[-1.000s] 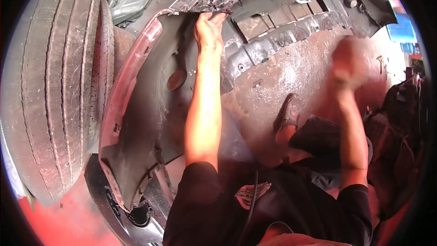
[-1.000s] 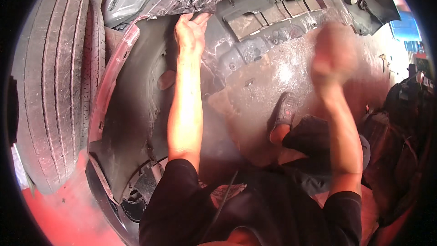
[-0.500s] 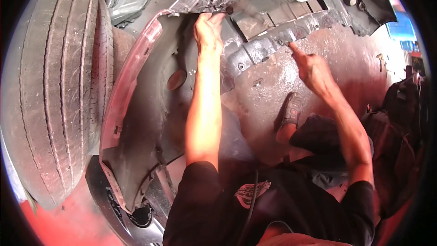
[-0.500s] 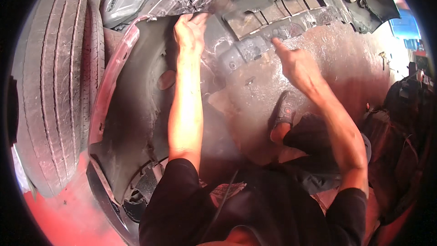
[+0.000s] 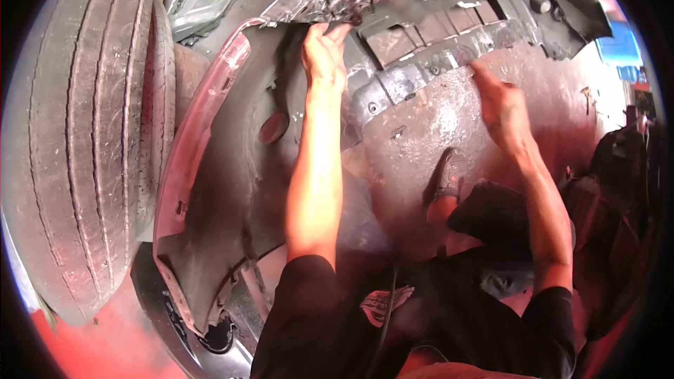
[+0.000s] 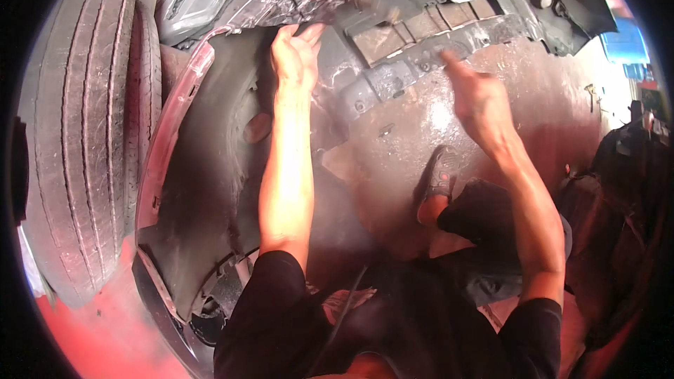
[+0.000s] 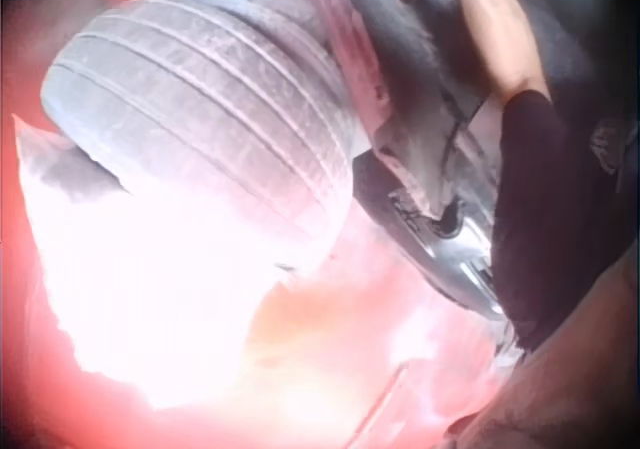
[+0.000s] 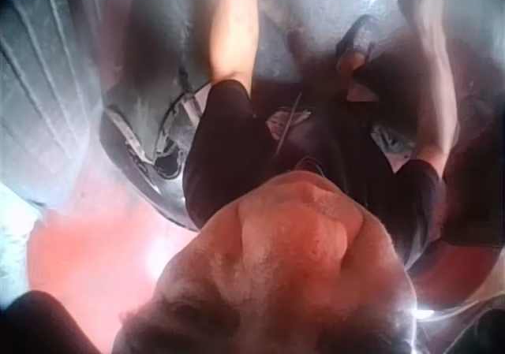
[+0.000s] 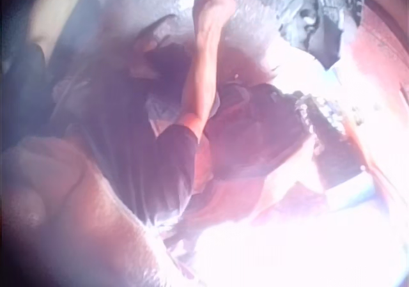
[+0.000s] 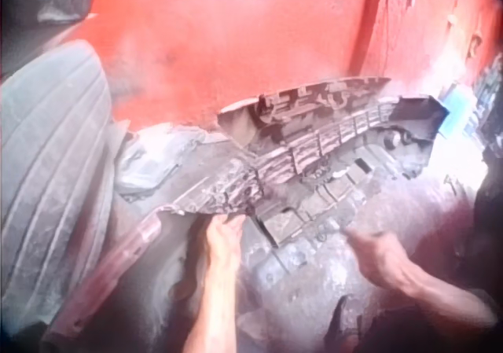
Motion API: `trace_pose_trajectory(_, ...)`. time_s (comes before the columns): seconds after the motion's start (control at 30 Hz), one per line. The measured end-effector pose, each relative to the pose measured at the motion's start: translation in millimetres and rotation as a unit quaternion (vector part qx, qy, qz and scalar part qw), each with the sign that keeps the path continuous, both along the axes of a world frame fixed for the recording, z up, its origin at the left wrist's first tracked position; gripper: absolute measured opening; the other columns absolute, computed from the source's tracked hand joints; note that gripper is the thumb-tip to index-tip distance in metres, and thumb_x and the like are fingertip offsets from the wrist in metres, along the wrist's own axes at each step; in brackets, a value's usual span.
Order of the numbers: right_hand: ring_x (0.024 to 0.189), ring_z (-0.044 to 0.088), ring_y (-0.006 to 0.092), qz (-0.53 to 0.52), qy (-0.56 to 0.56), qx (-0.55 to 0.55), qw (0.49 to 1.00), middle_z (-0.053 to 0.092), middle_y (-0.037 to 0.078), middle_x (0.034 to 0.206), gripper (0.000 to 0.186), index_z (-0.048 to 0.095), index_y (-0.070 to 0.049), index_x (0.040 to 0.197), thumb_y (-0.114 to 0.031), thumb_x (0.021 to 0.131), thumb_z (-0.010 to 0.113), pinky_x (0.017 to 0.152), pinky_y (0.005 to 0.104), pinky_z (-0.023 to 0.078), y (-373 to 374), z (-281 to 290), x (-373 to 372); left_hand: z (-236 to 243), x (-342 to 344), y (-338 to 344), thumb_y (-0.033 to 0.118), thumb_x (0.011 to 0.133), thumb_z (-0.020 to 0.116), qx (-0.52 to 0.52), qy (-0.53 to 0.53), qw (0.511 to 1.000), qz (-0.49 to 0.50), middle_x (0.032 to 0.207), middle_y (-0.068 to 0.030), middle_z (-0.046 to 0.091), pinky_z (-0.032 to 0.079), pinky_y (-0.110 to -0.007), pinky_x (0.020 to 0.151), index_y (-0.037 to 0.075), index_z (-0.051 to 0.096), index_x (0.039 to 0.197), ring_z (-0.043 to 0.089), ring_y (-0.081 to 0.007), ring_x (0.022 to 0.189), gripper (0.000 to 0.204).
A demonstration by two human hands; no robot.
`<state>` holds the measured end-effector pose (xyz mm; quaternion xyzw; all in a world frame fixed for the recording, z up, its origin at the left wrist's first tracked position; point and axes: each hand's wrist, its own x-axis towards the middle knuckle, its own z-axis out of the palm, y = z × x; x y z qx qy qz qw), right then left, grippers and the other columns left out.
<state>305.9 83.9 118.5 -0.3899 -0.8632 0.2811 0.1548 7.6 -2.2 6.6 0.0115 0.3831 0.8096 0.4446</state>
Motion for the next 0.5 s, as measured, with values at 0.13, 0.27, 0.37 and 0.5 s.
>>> trace_pose_trajectory(0.13,0.063,0.058,0.0163,0.035,0.229,0.164,0.959,0.066,0.009,0.075,0.035,0.063,-0.007,0.130,-0.001,0.097,0.056,0.057,0.0295,0.046,-12.8,65.0,-41.0,0.7,-3.4,-14.7,0.032,0.095,0.042,-0.013,0.007,0.999,0.029,0.130,-0.0430,0.050,-0.002,-0.053,0.121,-0.011,0.024,0.142,0.035,-0.0453,0.140,0.066)
trace_pose_trajectory(0.27,0.063,0.067,0.0252,0.067,0.112,0.255,0.958,0.068,0.022,0.079,0.039,0.064,-0.007,0.128,0.003,0.091,0.057,0.056,0.0360,0.050,-3.7,22.4,-8.6,1.2,1.8,-2.5,0.034,0.096,0.037,-0.007,0.031,0.999,0.000,0.140,-0.0432,0.041,-0.002,-0.059,0.119,0.000,0.031,0.136,0.030,-0.0526,0.141,0.053)
trace_pose_trajectory(0.37,0.062,0.066,0.0331,0.073,-0.093,0.119,0.986,0.064,0.025,0.076,0.042,0.064,-0.008,0.128,0.005,0.088,0.057,0.059,0.0403,0.053,-10.7,-4.1,1.5,11.4,6.0,-6.8,0.034,0.096,0.036,-0.023,0.013,1.000,-0.001,0.140,-0.0423,0.042,-0.001,-0.059,0.119,0.001,0.030,0.137,0.031,-0.0516,0.141,0.053)
trace_pose_trajectory(0.5,0.063,0.061,0.0169,0.011,0.181,0.137,0.974,0.070,0.011,0.085,0.039,0.063,-0.008,0.131,0.002,0.093,0.061,0.060,0.0301,0.050,-7.9,40.5,-25.6,2.7,-5.0,-13.8,0.035,0.097,0.036,-0.015,0.005,1.000,0.011,0.140,-0.0409,0.043,-0.002,-0.058,0.119,-0.003,0.027,0.141,0.031,-0.0484,0.142,0.059)
